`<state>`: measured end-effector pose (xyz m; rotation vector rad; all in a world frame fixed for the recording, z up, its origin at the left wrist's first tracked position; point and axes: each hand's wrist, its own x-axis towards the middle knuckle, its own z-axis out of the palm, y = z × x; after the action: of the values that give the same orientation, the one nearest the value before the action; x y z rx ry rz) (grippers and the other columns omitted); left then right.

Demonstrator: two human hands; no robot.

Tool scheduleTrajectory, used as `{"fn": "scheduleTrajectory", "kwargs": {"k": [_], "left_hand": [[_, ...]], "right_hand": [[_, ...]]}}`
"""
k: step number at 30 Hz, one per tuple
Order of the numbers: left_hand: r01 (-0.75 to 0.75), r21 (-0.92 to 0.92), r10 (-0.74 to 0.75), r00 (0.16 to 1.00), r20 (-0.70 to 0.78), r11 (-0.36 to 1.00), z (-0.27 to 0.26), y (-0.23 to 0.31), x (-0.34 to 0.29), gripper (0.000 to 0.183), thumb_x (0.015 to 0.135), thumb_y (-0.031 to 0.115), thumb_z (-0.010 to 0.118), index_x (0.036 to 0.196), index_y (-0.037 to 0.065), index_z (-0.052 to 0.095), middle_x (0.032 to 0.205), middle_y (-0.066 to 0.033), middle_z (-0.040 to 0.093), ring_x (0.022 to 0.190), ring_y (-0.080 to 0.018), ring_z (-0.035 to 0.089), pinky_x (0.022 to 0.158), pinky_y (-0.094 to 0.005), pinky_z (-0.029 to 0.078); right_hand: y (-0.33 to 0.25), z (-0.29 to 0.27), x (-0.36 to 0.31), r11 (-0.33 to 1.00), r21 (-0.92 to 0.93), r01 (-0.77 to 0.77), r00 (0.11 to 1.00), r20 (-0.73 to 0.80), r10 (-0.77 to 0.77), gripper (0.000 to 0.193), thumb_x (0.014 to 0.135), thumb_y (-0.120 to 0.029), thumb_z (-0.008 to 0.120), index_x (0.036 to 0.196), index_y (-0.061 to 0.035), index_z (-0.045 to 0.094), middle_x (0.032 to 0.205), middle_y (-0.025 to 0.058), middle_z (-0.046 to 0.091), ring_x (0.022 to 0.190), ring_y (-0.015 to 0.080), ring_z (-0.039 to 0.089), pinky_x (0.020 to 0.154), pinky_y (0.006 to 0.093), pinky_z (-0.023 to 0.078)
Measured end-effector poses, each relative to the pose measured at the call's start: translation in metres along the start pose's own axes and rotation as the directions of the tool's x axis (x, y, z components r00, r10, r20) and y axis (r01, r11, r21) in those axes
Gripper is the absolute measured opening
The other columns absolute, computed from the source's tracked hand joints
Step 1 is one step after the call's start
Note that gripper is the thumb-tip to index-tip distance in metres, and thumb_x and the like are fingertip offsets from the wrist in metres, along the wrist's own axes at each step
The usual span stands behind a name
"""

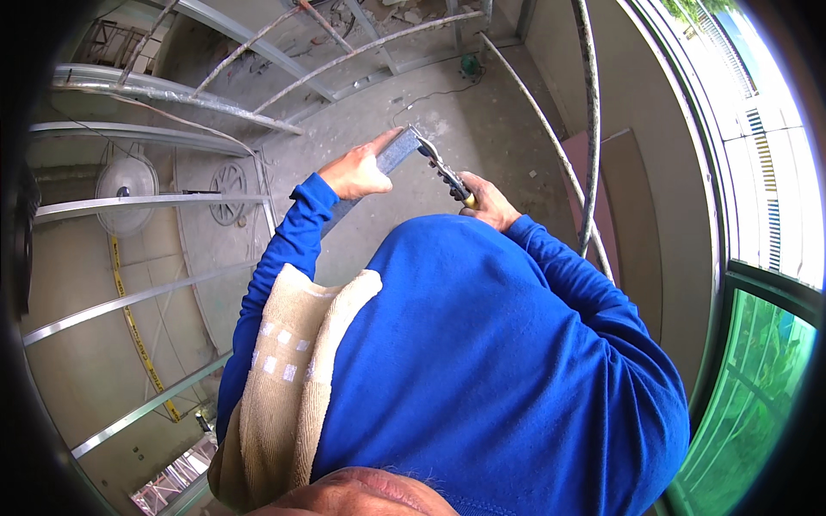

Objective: The person measures a metal frame with a tape measure, then uses tin snips to cut the frame into smaller pieces. The person repeatedly positions and cuts the metal frame, handling the cut pieces and continuing the cutting process.

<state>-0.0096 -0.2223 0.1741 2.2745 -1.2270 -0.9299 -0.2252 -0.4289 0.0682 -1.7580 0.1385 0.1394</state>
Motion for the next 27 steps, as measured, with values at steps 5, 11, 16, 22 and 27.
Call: {"fn": "scheduleTrajectory", "kwargs": {"k": [5, 11, 16, 22, 27], "left_hand": [[-0.013, -0.036, 0.015, 0.998, 0.065, 0.999, -0.001, 0.000, 0.001, 0.100, 0.070, 0.020, 0.069, 0.161, 0.010, 0.028, 0.113, -0.0294, 0.068, 0.095, -0.0379, 0.069, 0.087, -0.0408, 0.055], [0.091, 0.099, -0.088, 0.995, -0.038, 0.991, 0.009, 0.003, 0.000, 0.099, 0.070, 0.022, 0.065, 0.160, 0.004, 0.027, 0.127, -0.0338, 0.062, 0.118, -0.0457, 0.062, 0.103, -0.0465, 0.050], [0.163, 0.135, -0.166, 0.986, 0.009, 0.977, 0.012, 0.004, -0.002, 0.098, 0.070, 0.022, 0.065, 0.160, 0.006, 0.028, 0.126, -0.0338, 0.062, 0.117, -0.0452, 0.062, 0.101, -0.0450, 0.050], [0.105, 0.089, -0.106, 0.994, 0.012, 0.991, 0.011, 0.010, -0.002, 0.100, 0.068, 0.019, 0.064, 0.159, 0.000, 0.025, 0.111, -0.0337, 0.068, 0.106, -0.0458, 0.067, 0.094, -0.0456, 0.054], [0.115, 0.091, -0.118, 0.992, 0.035, 0.989, 0.008, 0.012, 0.001, 0.101, 0.068, 0.020, 0.065, 0.159, 0.000, 0.026, 0.116, -0.0337, 0.066, 0.110, -0.0454, 0.065, 0.097, -0.0456, 0.052]], "right_hand": [[0.001, 0.001, 0.005, 0.998, 0.028, 0.058, 0.998, 0.025, -0.059, 0.059, 0.069, -0.004, 0.060, 0.128, -0.0008, 0.057, 0.107, 0.0162, 0.058, 0.105, 0.0277, 0.056, 0.096, 0.0384, 0.046], [-0.002, -0.001, 0.007, 0.993, -0.102, 0.060, 0.998, 0.000, -0.061, 0.066, 0.070, -0.004, 0.062, 0.135, -0.0016, 0.055, 0.115, 0.0157, 0.059, 0.113, 0.0310, 0.056, 0.103, 0.0396, 0.043], [-0.001, 0.004, 0.004, 0.993, -0.092, 0.077, 0.994, -0.070, -0.084, 0.053, 0.069, -0.003, 0.061, 0.121, -0.0007, 0.057, 0.105, 0.0177, 0.058, 0.101, 0.0339, 0.056, 0.092, 0.0411, 0.046], [0.004, 0.003, 0.000, 0.995, -0.097, 0.009, 0.997, -0.075, -0.017, 0.030, 0.070, -0.005, 0.062, 0.097, -0.0023, 0.050, 0.081, 0.0160, 0.051, 0.077, 0.0307, 0.049, 0.074, 0.0409, 0.045], [0.006, 0.005, -0.002, 0.993, -0.121, -0.013, 0.993, -0.119, -0.001, 0.027, 0.071, -0.007, 0.063, 0.090, -0.0032, 0.045, 0.074, 0.0144, 0.046, 0.072, 0.0273, 0.044, 0.069, 0.0402, 0.044]]}}
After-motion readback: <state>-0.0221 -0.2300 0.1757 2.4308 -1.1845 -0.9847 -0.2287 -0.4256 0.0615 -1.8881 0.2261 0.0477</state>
